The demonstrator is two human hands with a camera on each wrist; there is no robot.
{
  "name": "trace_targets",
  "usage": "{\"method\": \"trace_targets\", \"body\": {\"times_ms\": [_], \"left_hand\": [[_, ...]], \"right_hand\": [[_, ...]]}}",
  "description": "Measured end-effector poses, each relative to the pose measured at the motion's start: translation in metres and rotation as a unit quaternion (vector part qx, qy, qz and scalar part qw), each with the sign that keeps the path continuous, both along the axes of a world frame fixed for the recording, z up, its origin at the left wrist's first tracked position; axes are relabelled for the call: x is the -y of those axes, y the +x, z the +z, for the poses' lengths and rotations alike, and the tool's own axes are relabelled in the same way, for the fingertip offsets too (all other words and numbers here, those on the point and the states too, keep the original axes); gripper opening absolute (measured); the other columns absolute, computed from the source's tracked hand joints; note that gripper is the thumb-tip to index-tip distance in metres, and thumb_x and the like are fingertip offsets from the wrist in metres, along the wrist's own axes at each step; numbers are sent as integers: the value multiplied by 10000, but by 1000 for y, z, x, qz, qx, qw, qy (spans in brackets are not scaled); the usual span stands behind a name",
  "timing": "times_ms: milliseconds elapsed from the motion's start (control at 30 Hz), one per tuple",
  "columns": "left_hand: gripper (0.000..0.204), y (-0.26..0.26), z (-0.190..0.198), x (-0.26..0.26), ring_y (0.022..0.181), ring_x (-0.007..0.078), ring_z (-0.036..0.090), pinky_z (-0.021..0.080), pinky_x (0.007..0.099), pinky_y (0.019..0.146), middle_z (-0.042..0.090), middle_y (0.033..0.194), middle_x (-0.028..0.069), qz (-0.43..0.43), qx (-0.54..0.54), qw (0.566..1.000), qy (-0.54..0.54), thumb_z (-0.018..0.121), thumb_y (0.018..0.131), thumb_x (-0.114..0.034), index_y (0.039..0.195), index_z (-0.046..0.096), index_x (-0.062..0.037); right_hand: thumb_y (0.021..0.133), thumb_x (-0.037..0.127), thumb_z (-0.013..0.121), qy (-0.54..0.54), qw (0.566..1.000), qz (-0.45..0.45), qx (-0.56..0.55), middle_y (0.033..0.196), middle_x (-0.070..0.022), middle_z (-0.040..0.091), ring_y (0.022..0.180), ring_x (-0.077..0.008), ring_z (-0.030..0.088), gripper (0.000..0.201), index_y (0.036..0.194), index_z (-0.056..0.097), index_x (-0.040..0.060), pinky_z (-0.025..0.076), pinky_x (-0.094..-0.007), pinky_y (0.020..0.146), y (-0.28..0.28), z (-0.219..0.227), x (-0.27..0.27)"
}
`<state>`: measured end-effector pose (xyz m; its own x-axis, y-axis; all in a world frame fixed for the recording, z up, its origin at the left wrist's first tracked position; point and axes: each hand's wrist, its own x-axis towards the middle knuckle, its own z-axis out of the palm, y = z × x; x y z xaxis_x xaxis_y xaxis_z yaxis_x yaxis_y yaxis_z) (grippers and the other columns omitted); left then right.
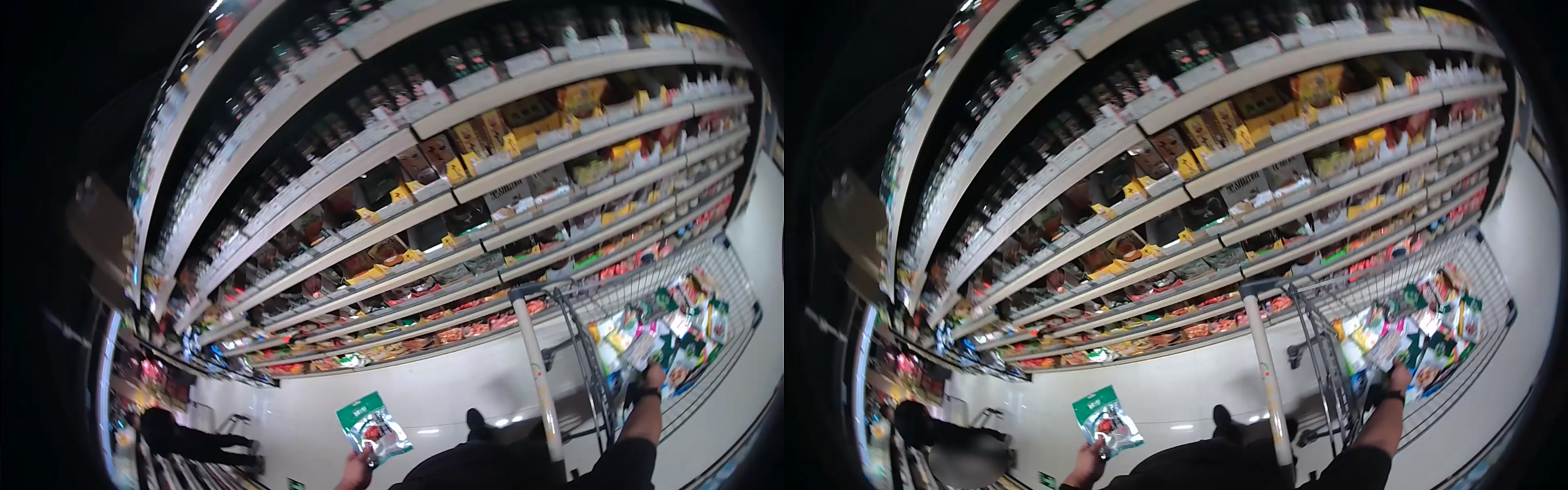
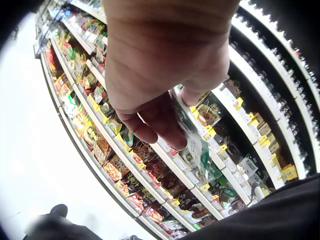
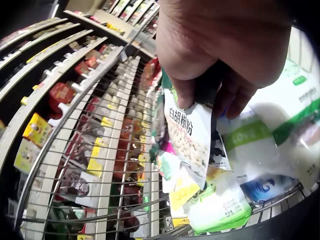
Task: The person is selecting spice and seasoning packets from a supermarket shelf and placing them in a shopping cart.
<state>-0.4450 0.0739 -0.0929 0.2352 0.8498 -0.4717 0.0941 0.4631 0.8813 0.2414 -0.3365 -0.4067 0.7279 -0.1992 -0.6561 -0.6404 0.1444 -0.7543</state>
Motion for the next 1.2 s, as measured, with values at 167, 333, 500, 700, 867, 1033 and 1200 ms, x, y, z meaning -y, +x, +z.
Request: {"method": "trace_targets", "body": {"times_ms": [167,333,500,700,867,1033,1200], "left_hand": [[310,66,42,22,893,221,646,522,334,813,638,1067,132,39,40,998,13,546,935,-127,1181,521,59],[268,72,30,9,823,175,630,518,309,748,644,961,84,42,45,998,-15,600,908,-124,1116,561,40],[336,110,49,-17,892,183,626,503,319,812,632,1037,105,-36,111,993,0,596,844,-37,1164,525,41],[358,140,91,-62,894,135,603,491,291,802,627,1055,68,-230,136,963,13,595,886,-107,1219,514,-1],[395,126,118,-92,949,75,536,453,259,838,599,1091,28,-417,99,900,81,512,978,-217,1319,434,-35],[417,105,128,-117,1080,82,465,380,256,948,544,1199,34,-502,199,837,84,485,990,-214,1349,391,-25],[392,56,137,-152,1097,107,516,410,279,960,538,1244,46,-480,257,839,-16,435,1004,-192,1360,388,-35]], "right_hand": [[786,106,701,-71,972,115,193,699,-27,574,562,-134,474,159,810,592,-7,368,-325,514,44,84,-9],[796,96,717,-39,927,150,340,821,-37,617,671,-135,555,181,896,603,-2,456,-279,625,36,255,-33],[762,89,733,3,876,229,424,795,22,601,666,-79,536,209,911,610,9,425,-227,616,-55,438,-71],[677,-33,705,143,834,306,436,911,-79,623,778,-166,605,355,1006,573,-46,503,-288,731,-202,541,-116],[803,268,706,98,812,441,369,1023,-143,678,871,-332,653,338,1081,647,85,506,-424,769,-332,530,-181],[720,-15,687,344,823,339,300,1056,-135,638,914,-237,639,469,1158,531,-77,514,-346,821,-426,533,-291],[800,18,664,410,794,393,216,1108,-163,634,976,-258,636,387,1159,544,-64,498,-398,890,-476,491,-366]]}}
